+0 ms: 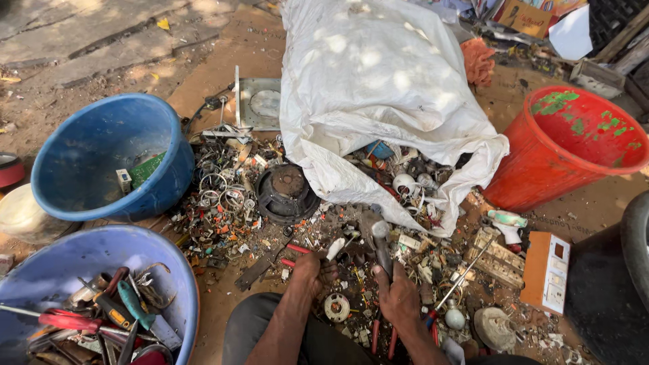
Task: The person sits on the ground and uses a hammer to repeatedly strike small electronic components, such as light bulb sockets and plastic casings, to break them apart. The person handles the items one at a time, striking them on a metal gear used as an anvil, and discards the broken pieces into a nearby pile.
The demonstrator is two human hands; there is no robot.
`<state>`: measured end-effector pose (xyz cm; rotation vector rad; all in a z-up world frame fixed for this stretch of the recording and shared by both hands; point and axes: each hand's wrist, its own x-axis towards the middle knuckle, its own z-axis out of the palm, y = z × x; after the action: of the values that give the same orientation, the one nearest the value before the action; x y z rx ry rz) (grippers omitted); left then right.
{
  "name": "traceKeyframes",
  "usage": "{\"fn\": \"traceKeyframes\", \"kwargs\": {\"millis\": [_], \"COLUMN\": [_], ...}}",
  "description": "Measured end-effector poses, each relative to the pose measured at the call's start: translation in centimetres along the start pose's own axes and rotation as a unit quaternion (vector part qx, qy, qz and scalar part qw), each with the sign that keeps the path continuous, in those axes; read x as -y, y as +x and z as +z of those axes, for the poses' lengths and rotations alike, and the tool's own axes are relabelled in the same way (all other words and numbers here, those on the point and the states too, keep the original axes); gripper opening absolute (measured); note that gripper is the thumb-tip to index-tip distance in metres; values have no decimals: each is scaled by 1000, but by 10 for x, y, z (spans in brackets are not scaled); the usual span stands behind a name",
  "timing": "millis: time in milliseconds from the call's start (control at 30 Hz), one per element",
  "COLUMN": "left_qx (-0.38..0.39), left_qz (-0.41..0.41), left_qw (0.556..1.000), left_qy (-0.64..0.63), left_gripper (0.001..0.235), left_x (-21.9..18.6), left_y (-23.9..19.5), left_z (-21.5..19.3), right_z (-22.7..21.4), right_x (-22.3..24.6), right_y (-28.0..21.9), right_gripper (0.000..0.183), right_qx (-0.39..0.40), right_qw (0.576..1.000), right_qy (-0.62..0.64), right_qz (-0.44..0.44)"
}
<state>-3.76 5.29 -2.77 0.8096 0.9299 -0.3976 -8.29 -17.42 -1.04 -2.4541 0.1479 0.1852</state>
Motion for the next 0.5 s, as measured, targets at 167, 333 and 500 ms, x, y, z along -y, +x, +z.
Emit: {"fn": "traceKeyframes", "kwargs": {"millis": [167,333,500], "left_qx": [-26,-188,-186], "left_qz": [134,499,523], "left_qw": [986,698,637], "left_qy": [95,478,535], "left_gripper": [23,32,35], "left_x": [-8,-6,-9], "left_y": [-15,-38,-37], "left_z": [-1,-5,-4], "right_z": [17,22,10], "right_x": [-5,-8,-8], "right_y": [-12,-11,-12], "right_gripper": [40,38,29], "right_qx": [-81,11,-13], "right_qw": [983,949,914], "right_qy": [112,303,361], "right_qz": [-122,82,185]}}
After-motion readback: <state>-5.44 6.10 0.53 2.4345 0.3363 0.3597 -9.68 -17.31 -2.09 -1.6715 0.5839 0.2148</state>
